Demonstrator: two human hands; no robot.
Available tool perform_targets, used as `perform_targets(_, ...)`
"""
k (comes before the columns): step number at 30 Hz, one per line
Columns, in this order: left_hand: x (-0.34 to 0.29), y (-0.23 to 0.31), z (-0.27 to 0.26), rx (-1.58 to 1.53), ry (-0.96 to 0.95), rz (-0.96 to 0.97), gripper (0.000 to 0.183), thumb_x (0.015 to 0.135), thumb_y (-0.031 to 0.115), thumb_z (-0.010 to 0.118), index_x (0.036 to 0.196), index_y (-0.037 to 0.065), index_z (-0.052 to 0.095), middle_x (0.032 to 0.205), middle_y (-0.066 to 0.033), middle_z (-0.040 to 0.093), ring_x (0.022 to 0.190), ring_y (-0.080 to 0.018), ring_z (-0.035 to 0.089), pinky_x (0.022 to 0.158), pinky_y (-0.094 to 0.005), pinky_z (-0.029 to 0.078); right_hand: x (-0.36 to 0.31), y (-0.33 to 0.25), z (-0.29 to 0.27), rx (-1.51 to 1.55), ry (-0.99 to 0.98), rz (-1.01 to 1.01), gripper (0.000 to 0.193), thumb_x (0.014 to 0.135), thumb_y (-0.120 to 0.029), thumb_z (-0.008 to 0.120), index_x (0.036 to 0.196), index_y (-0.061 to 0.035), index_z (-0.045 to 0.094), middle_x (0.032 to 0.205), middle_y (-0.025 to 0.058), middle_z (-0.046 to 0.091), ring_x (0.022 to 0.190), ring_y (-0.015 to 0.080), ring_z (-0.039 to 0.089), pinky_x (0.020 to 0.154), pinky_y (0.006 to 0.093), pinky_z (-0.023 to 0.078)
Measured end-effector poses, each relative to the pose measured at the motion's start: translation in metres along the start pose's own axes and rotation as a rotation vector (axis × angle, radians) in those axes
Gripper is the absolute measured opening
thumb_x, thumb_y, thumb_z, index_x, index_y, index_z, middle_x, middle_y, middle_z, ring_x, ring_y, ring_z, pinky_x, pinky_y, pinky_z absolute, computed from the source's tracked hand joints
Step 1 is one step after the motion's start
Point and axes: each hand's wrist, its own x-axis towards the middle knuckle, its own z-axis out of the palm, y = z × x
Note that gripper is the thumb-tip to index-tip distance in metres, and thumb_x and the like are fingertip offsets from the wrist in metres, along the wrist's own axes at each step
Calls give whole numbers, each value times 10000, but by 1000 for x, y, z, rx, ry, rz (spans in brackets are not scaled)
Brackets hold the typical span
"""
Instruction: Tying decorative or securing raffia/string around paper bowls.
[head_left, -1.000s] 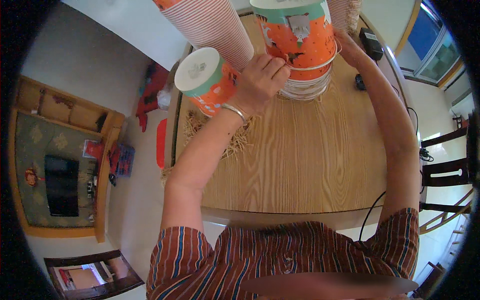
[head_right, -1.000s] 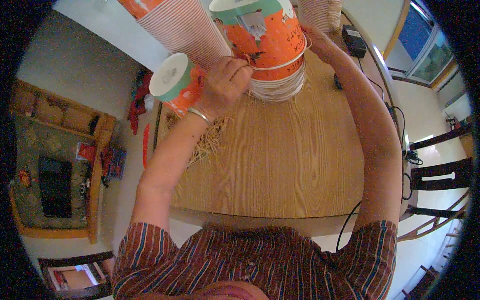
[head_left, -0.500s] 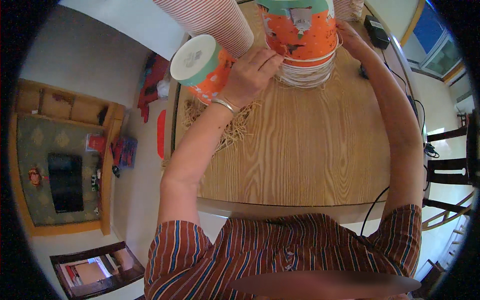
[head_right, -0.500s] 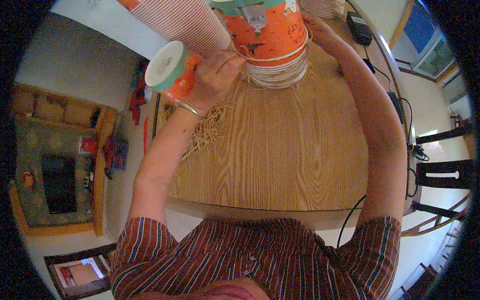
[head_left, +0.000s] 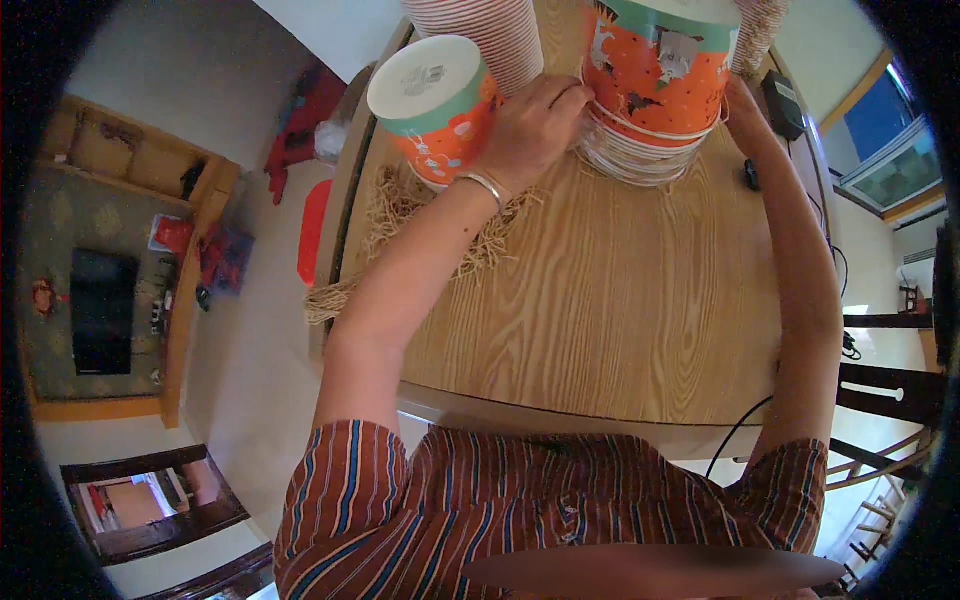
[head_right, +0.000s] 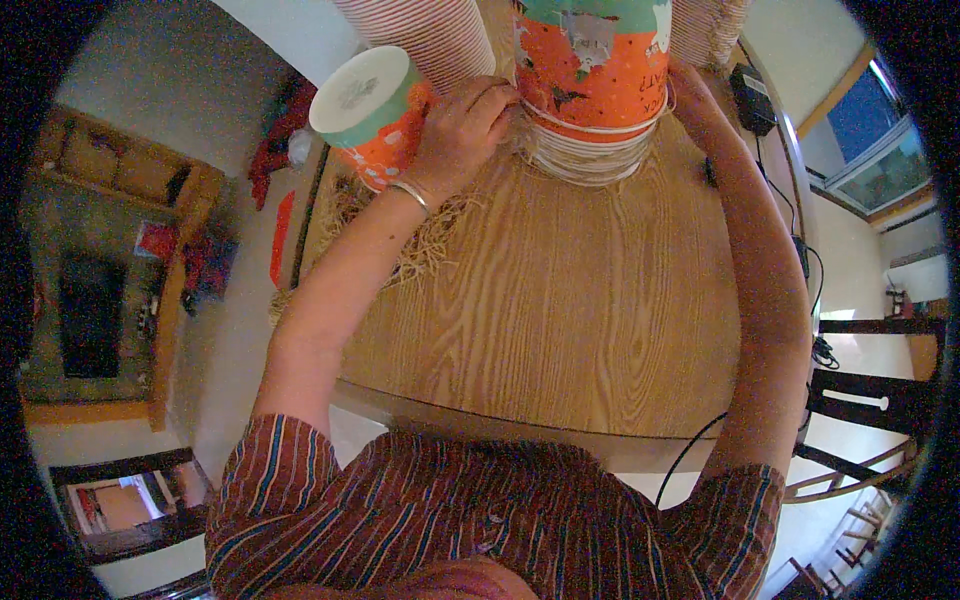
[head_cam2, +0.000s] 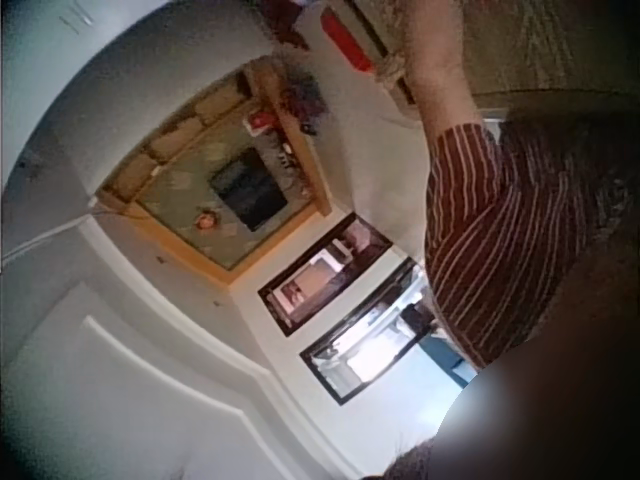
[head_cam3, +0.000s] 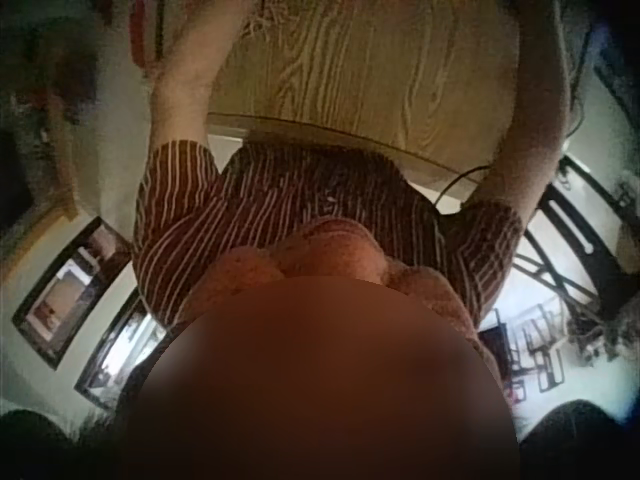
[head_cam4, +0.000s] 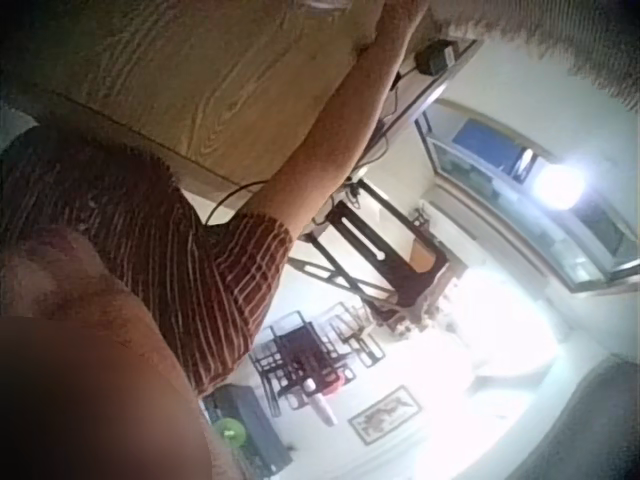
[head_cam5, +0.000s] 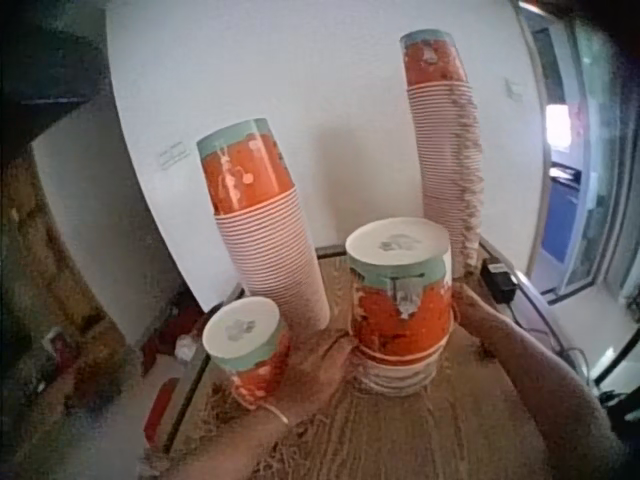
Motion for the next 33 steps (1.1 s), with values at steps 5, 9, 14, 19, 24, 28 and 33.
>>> perform_targets(5,-1,-5,2,11,5,0,240,770,79,670,1001,62,604,994,-93,634,924,-301,625,808,-401,524,-10,-6,5,58,-13,-79,313,991,-179,481,1245,-20,570,1245,40,606,1138,144,541,1005,311,411)
perform_targets(9,0,-4,5,81,39,39,243,740,90,670,970,55,598,952,-90,622,870,-284,618,750,-386,521,-4,-4,4,-42,51,93,311,994,-178,475,1247,-26,574,1249,41,606,1158,145,529,1008,313,408)
perform_targets(14,2,-6,5,86,108,87,268,701,97,672,952,53,588,914,-82,609,828,-264,611,701,-373,517,-6,3,0,-90,114,-4,290,995,-217,491,1200,-39,594,1169,19,626,1098,136,545,958,300,431)
perform_targets(19,-1,-7,2,86,92,67,268,707,102,664,963,56,598,917,-81,625,843,-258,633,754,-368,516,-12,-4,9,-196,173,-31,283,1008,-186,459,1207,-32,589,1188,21,621,1107,129,540,975,293,418)
perform_targets(24,-3,-9,5,108,91,76,247,714,95,660,951,56,602,918,-80,638,840,-249,644,770,-364,514,-14,-2,2,-185,141,-23,278,1004,-175,469,1204,-30,597,1203,15,618,1108,122,536,976,287,414)
perform_targets(28,-5,-11,4,112,51,70,219,722,104,661,930,60,605,919,-80,646,839,-241,646,778,-361,514,-10,2,1,-171,74,-132,272,992,-159,489,1206,-34,602,1198,9,623,1108,125,537,989,296,407)
perform_targets(33,-6,-12,6,121,41,76,220,732,127,658,933,59,600,926,-84,647,832,-238,645,781,-366,512,-11,13,-2,-128,113,-111,272,981,-130,496,1213,-36,601,1196,11,627,1101,129,542,996,299,402)
